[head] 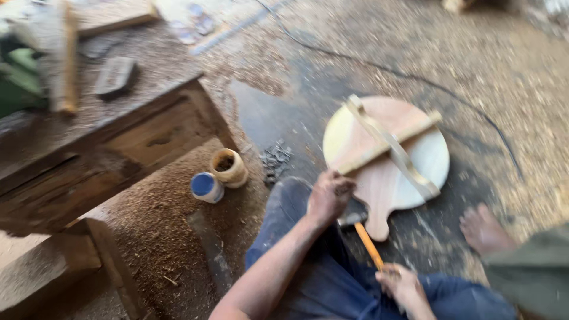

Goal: The person attaches a cross-shaped wooden brace to a round wooden board with a handle by hammering nails through the brace and into the board.

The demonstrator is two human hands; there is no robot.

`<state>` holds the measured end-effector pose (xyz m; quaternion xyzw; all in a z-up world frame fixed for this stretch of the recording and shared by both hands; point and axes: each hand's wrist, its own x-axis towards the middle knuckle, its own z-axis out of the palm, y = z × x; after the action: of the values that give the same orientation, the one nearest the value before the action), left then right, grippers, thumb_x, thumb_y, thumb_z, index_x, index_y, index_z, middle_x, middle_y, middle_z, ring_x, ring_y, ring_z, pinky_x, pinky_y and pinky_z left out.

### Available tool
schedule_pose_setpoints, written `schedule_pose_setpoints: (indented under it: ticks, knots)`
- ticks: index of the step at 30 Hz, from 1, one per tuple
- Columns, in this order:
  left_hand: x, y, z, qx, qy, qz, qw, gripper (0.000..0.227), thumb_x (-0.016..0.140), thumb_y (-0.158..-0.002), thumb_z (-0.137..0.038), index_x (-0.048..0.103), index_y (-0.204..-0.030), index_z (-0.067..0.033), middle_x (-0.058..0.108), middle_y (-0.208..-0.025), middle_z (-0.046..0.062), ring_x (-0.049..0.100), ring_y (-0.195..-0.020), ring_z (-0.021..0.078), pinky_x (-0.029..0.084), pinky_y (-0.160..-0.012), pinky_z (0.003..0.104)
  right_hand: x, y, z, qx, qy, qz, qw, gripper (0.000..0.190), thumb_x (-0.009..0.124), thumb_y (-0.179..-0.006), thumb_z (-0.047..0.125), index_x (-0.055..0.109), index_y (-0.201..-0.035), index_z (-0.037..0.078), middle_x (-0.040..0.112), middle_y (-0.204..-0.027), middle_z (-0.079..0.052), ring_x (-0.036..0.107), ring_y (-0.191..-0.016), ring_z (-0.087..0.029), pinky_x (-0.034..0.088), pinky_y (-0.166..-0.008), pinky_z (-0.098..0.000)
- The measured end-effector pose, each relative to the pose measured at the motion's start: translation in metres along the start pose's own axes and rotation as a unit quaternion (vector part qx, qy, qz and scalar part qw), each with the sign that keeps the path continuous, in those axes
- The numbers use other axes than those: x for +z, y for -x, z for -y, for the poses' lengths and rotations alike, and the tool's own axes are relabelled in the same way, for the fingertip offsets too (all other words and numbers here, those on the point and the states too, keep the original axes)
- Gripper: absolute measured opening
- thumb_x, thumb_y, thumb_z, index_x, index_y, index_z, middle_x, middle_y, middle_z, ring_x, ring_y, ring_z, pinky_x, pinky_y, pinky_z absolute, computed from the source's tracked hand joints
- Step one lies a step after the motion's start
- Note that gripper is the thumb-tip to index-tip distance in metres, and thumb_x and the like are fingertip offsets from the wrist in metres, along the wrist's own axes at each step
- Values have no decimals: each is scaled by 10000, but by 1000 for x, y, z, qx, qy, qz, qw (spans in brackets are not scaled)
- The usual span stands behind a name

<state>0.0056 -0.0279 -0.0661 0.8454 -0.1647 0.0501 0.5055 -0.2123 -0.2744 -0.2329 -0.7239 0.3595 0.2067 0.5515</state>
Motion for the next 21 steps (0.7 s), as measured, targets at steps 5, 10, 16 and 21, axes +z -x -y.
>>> schedule_pose_setpoints:
  ticks: [5,10,16,21]
  knots:
    - [5,-1,9,-19,69,10,997,139,766,-876,-97,803,-1011,-107,738,-1031,101,747,-937,246,600,-828,351,-4,29,15,-24,94,-15,995,323,789,-833,241,805,-1074,27,813,-815,-82,735,-725,-183,567,-678,-327]
    - [6,-22,0,-3,51,77,996,149,767,-889,-115,799,-1032,-84,779,-1002,117,775,-876,230,612,-794,338,4,34,39,-49,192,-37,979,585,830,-769,353,661,-1284,134,765,-1104,-100,733,-1043,-230,573,-906,-379]
    - [50,-75,-10,-14,14,186,982,261,733,-887,-112,740,-1146,-84,789,-1035,119,786,-897,216,608,-795,345,10,24,93,-78,328,21,941,809,777,-819,350,421,-1527,189,729,-1183,-132,685,-1139,-282,541,-987,-418]
    - [101,-114,5,-19,16,243,970,273,725,-873,-87,696,-1142,-53,793,-993,131,785,-876,232,602,-784,368,19,-31,74,-50,279,93,954,867,845,-747,413,447,-1485,194,610,-1368,-135,620,-1226,-310,513,-1020,-437]
